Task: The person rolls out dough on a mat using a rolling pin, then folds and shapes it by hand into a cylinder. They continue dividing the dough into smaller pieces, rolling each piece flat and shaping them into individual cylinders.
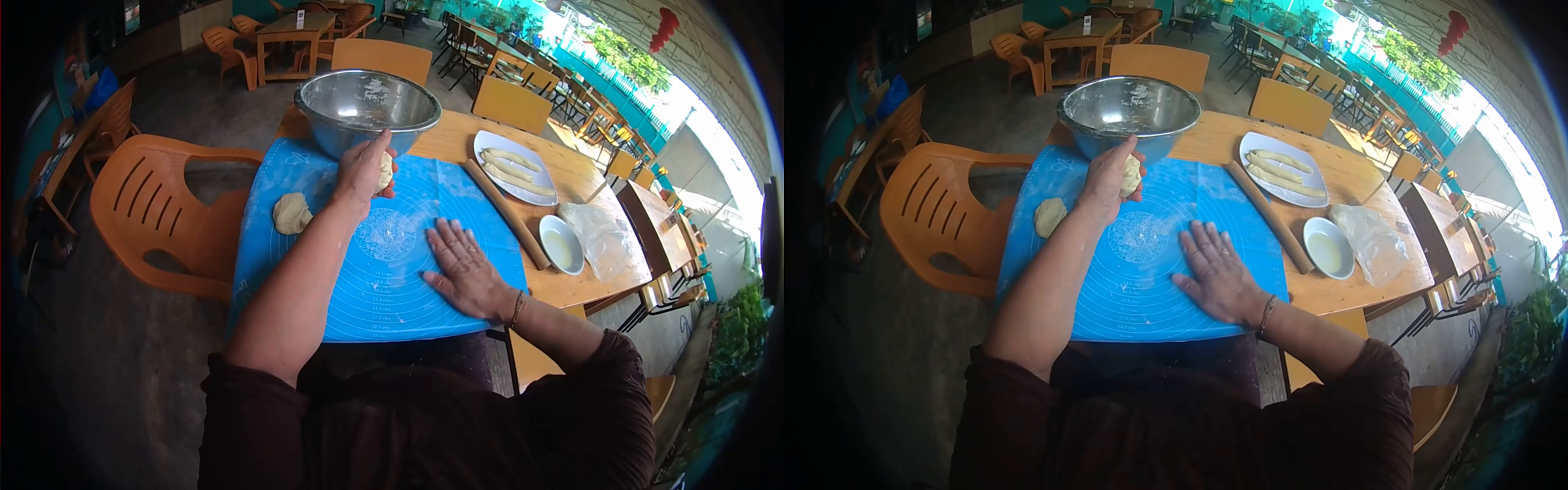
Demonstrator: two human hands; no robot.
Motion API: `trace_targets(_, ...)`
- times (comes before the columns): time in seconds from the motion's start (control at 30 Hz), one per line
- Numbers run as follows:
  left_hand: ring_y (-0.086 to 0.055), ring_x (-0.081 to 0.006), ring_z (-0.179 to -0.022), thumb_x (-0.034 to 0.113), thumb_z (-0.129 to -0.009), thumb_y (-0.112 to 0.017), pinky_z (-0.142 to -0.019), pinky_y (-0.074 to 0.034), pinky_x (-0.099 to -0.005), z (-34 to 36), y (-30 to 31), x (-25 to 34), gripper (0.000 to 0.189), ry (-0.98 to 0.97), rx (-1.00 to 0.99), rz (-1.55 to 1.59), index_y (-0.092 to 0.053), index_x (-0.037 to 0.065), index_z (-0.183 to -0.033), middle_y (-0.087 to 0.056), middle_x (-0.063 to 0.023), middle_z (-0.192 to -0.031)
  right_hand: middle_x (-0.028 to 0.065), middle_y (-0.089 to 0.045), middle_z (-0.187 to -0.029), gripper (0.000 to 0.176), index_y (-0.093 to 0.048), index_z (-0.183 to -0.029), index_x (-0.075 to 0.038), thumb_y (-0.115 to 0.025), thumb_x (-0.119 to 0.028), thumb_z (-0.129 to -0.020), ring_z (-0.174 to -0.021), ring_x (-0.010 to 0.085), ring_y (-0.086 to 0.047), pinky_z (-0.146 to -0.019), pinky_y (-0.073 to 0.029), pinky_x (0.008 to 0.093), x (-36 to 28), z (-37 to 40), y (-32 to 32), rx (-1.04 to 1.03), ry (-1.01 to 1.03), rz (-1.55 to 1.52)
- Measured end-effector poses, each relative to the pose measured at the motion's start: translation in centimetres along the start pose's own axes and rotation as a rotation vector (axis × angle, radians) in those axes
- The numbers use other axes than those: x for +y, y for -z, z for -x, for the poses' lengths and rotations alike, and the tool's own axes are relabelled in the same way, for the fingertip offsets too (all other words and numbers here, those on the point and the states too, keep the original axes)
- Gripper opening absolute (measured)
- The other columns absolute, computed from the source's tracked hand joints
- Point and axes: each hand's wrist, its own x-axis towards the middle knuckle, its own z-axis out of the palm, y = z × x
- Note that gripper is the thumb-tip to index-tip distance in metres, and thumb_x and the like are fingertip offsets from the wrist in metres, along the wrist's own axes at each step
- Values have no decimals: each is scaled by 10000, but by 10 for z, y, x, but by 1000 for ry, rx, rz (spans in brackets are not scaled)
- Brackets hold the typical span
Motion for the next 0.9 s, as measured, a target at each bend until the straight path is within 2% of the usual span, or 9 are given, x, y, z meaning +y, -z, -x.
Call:
trace_targets(0.1,-562,-127,-504,527,-909,-620,-406,-471,-262,2,-3,-3,491,24,-42,-26,-612,36,-912,-596,-57,-719,280,-145,-1585,779,-209,-1526,13,-323,-557,-1007,-1491,408,-81,-1214,-75,492,32,-13,-2,13,-212,-65)
trace_targets(0.2,-581,-144,-554,575,-922,-571,-450,-462,-285,0,0,-6,535,81,-89,-10,-602,41,-942,-601,-66,-737,278,-138,-1588,796,-207,-1523,23,-292,-575,-1006,-1494,405,-64,-1216,-62,488,14,-35,0,26,-248,-104)
trace_targets(0.33,-589,-147,-560,620,-918,-541,-458,-467,-294,-3,4,-6,585,86,-90,-10,-600,39,-949,-608,-68,-735,279,-159,-1582,758,-215,-1516,39,-282,-532,-1023,-1489,407,-96,-1214,-78,495,-40,-44,-11,87,98,-109)
trace_targets(0.43,-592,-154,-562,634,-917,-530,-463,-473,-299,-4,6,-7,596,91,-81,-40,-602,42,-946,-610,-72,-742,260,-178,-1584,740,-220,-1517,33,-284,-518,-1026,-1485,410,-115,-1212,-90,501,-43,-55,-10,39,179,-106)
trace_targets(0.63,-602,-167,-581,620,-944,-482,-493,-527,-332,-2,4,-12,602,145,-173,-33,-610,31,-932,-622,-87,-748,214,-174,-1601,727,-215,-1528,-2,-290,-518,-1022,-1500,338,-116,-1225,-97,446,41,-77,-11,33,-116,-57)
trace_targets(0.73,-644,-241,-656,588,-982,-421,-578,-568,-407,1,1,-10,610,214,-189,80,-599,5,-1013,-647,-155,-844,231,-240,-1574,660,-298,-1490,20,-361,-445,-1026,-1469,366,-218,-1214,-165,446,50,-51,-13,99,-158,-42)
trace_targets(0.8,-667,-312,-895,556,-1003,-391,-764,-563,-501,2,0,-8,614,258,-271,156,-572,-16,-1134,-638,-214,-1066,267,-363,-1495,566,-398,-1428,33,-458,-344,-1010,-1383,410,-365,-1162,-289,451,52,-38,-1,26,-66,-188)
trace_targets(0.83,-667,-312,-895,556,-1003,-391,-764,-563,-501,3,-2,-8,614,253,-267,160,-572,-16,-1134,-638,-214,-1066,267,-363,-1495,566,-398,-1428,33,-458,-344,-1010,-1383,410,-365,-1162,-289,451,44,-36,11,25,-60,-184)
trace_targets(0.9,-638,-341,-1053,560,-1020,-312,-917,-523,-531,6,-9,-9,654,354,-313,283,-568,-28,-1144,-607,-243,-1155,287,-466,-1393,476,-488,-1351,27,-525,-271,-982,-1268,438,-479,-1085,-385,458,21,-33,29,395,-54,-497)
